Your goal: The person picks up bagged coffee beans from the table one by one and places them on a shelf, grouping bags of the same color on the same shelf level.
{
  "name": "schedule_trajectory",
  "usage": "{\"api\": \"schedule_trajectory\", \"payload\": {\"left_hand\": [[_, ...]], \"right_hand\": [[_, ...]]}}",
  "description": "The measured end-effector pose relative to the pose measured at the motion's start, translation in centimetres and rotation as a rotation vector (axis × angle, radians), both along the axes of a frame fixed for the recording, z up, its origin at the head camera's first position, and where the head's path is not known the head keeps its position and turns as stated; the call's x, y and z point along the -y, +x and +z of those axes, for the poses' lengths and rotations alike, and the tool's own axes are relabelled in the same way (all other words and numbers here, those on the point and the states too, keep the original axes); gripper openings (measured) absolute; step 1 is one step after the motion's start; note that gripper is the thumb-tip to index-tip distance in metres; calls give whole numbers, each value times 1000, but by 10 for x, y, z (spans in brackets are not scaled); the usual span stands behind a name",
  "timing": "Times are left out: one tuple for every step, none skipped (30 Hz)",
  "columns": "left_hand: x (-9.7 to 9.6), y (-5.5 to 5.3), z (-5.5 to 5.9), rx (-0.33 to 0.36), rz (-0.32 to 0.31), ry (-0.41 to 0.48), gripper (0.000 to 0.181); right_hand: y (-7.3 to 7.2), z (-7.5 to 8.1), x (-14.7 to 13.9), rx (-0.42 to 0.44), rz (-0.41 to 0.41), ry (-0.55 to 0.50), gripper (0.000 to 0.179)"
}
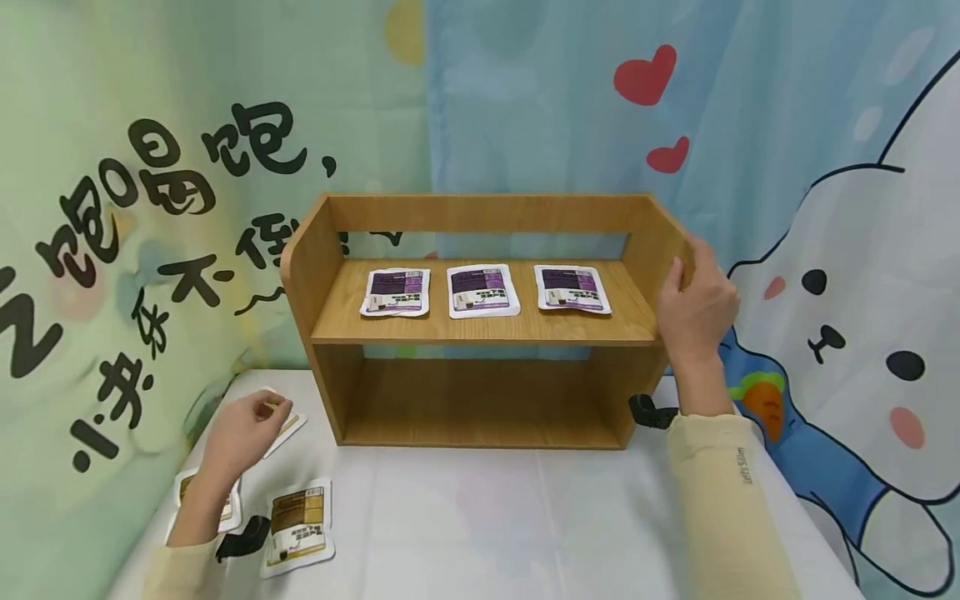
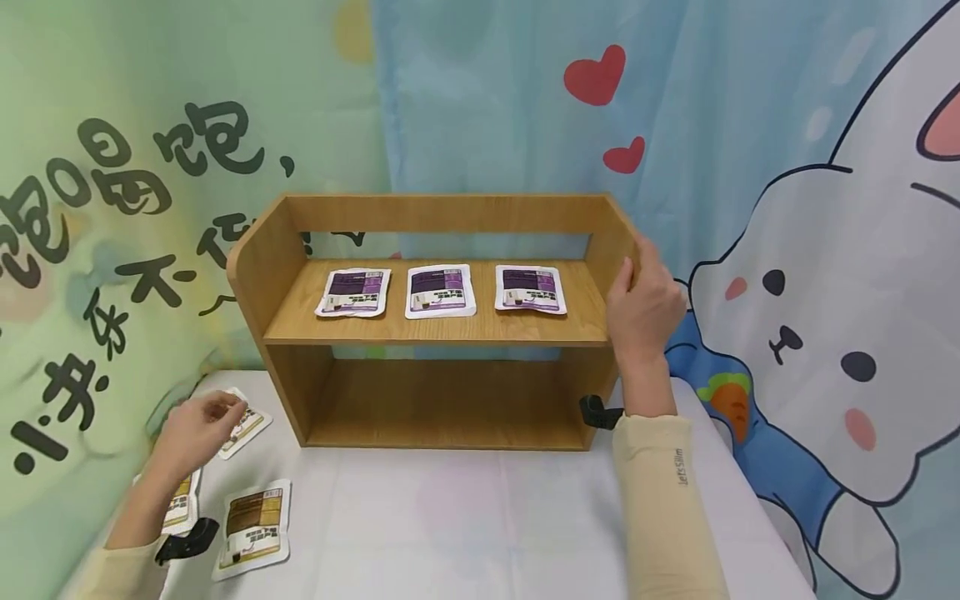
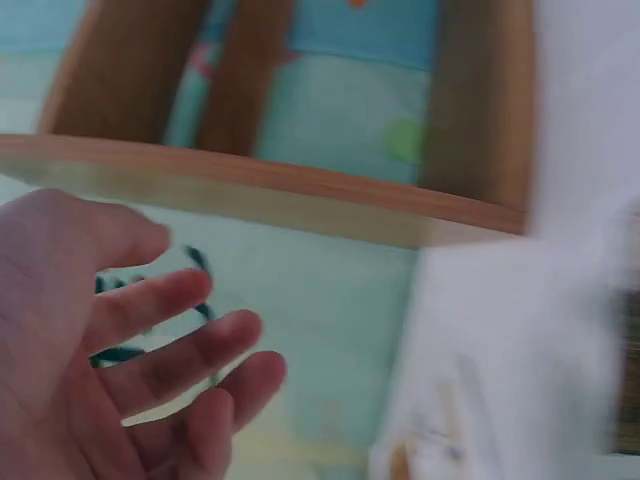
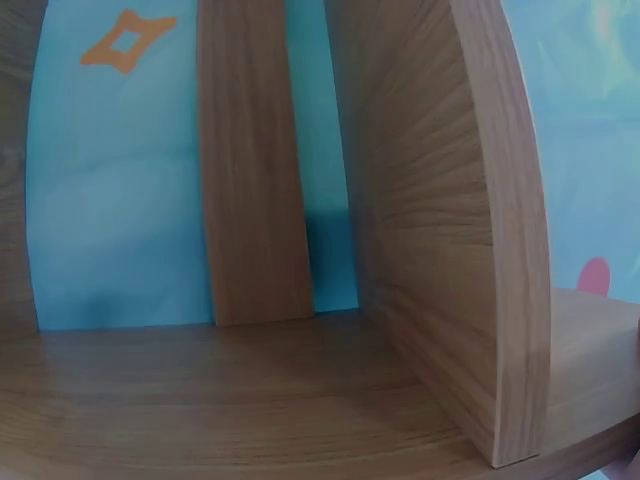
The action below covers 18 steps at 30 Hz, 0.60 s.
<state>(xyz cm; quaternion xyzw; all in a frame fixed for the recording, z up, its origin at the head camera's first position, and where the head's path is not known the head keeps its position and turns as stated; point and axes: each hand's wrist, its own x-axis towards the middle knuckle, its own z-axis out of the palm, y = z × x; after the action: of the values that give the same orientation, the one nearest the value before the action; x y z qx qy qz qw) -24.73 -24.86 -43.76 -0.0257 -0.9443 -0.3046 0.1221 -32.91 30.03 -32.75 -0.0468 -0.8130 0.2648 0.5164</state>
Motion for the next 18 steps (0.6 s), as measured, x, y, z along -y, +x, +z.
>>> {"api": "schedule_trajectory", "payload": {"left_hand": [[2,4,-9,37,3,-8,31],[4,7,-17,66,12,-16,29],[6,12,-24,97,25,-24,28],[6,17,-31,132,38,-26,28],[6,21,-36,165,48,-26,27],[6,26,-40,193,61,-30,28],[6,31,-44,219,75,-36,29],[5,35,-47,254,94,-45,31],[4,40,-50,295,111,-63,35],[3,44,-53,330,122,-86,39],[1,48,-55,366,131,-108,45],[-1,52,-58,402,143,-130,53],[-3,56,-61,436,157,-149,60],[-6,59,-64,463,169,-169,68],[-9,62,-67,475,173,-183,73],[-12,65,-70,470,176,-189,78],[-15,67,-72,468,180,-189,82],[-18,68,-74,456,182,-185,83]], "right_hand": [[-1,0,1,-10,-3,1,33],[-3,0,1,-15,-3,-2,33],[-4,1,3,-18,-3,-4,33],[-4,2,2,-21,-4,1,33],[-4,3,2,-22,-4,6,34],[-5,4,2,-19,-3,7,34],[-5,4,2,-15,-3,5,35],[-5,5,2,-13,-4,2,35],[-4,5,2,-13,-10,0,35],[-4,5,2,-14,-16,-3,35],[-3,5,2,-16,-20,-9,34],[-3,4,1,-18,-23,-12,34],[-2,4,1,-18,-25,-17,33],[-2,3,1,-20,-26,-17,33],[-1,2,1,-21,-25,-15,33],[-1,2,0,-20,-24,-16,33],[-1,1,0,-20,-24,-17,33],[0,0,-1,-18,-26,-18,33]]}}
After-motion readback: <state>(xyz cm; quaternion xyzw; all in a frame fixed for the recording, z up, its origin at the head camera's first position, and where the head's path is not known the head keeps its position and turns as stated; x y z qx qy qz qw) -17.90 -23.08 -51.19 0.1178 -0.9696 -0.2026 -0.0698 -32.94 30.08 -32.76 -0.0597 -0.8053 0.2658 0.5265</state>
